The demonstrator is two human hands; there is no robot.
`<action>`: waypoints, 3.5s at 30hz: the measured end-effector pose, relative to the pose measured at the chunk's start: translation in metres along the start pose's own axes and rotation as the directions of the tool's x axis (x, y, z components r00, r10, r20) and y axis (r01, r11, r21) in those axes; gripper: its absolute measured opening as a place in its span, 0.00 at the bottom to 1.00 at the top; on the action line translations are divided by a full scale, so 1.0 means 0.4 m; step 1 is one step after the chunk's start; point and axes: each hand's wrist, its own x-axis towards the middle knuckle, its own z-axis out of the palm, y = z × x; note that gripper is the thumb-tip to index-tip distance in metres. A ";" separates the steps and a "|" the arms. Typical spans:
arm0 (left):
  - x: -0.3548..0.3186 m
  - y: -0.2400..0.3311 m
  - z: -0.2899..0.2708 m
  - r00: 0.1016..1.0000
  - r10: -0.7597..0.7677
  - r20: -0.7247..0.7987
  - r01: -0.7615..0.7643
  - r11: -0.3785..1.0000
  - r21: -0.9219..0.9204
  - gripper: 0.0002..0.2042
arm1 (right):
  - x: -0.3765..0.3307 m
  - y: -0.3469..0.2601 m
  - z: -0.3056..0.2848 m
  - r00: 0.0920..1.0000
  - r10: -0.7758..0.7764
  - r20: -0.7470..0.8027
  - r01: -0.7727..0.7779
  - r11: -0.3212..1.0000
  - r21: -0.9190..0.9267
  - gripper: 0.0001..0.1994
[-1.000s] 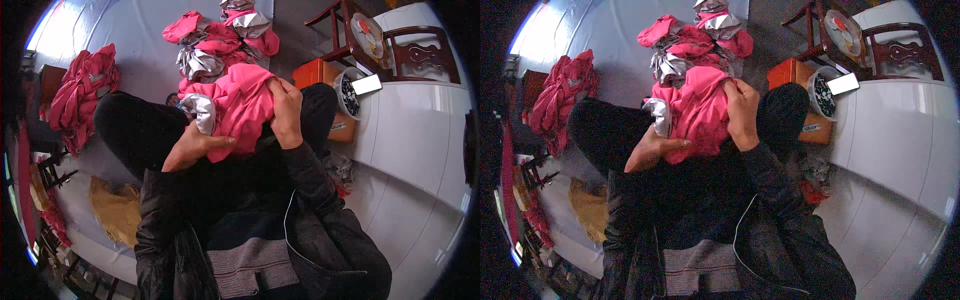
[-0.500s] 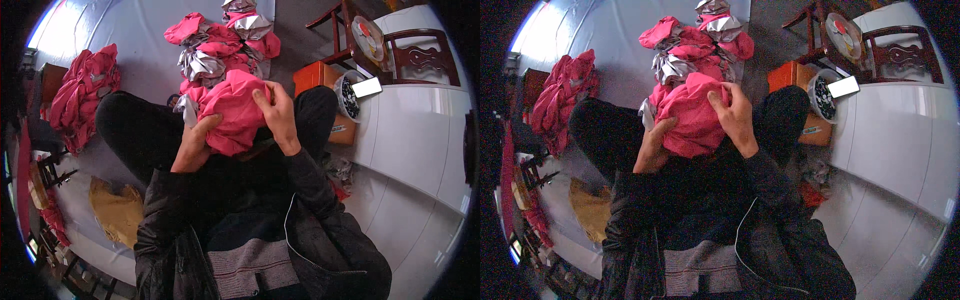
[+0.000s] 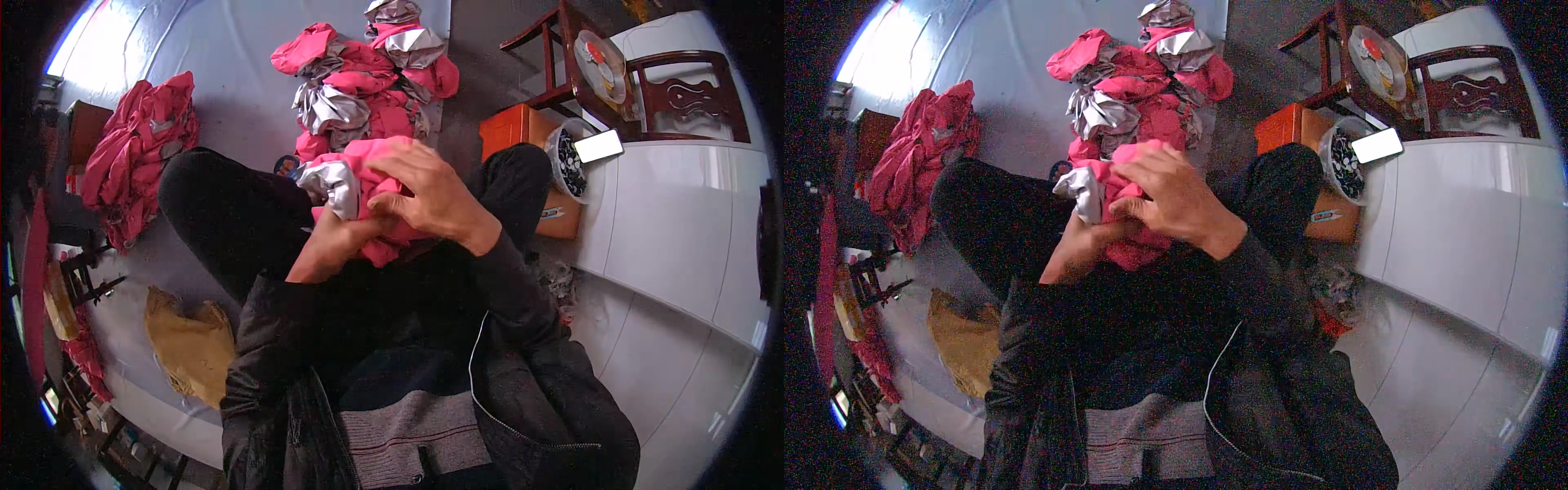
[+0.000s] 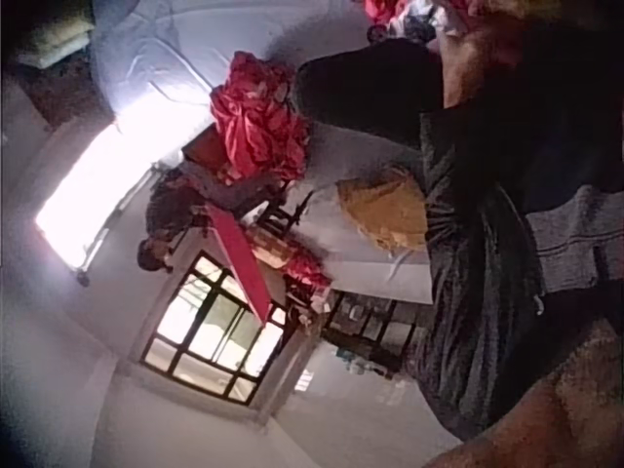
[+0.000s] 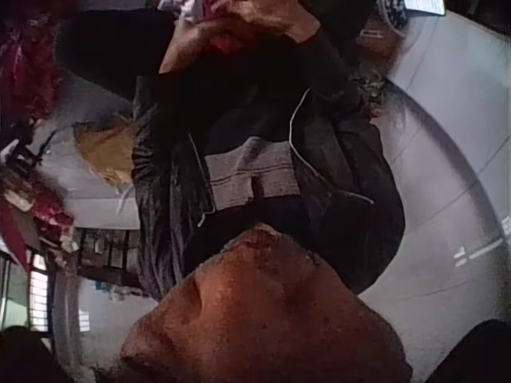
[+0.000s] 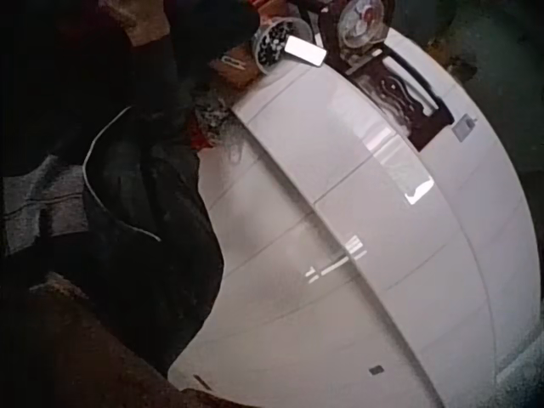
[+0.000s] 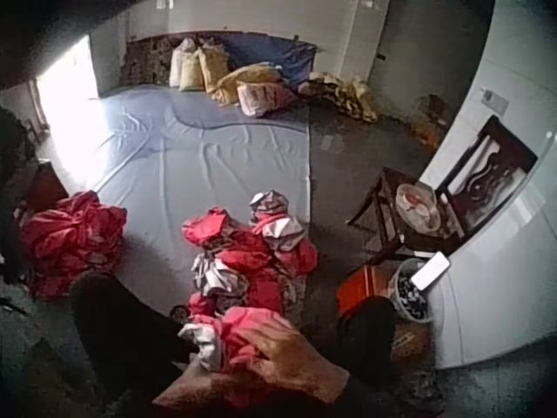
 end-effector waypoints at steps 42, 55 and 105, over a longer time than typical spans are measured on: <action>0.028 -0.026 -0.020 0.983 -0.135 -0.127 0.053 0.863 -0.502 0.23 | -0.088 -0.018 0.062 0.809 0.585 0.064 -0.556 0.724 0.409 0.18; 0.017 -0.014 0.005 0.951 0.039 -0.306 -0.094 0.981 -0.167 0.20 | -0.055 -0.019 0.079 0.712 0.696 -0.096 -0.556 0.642 0.528 0.12; 0.004 -0.039 0.032 0.965 -0.081 -0.248 -0.043 0.889 -0.455 0.25 | -0.050 -0.071 0.109 0.678 0.710 -0.191 -0.512 0.642 0.571 0.13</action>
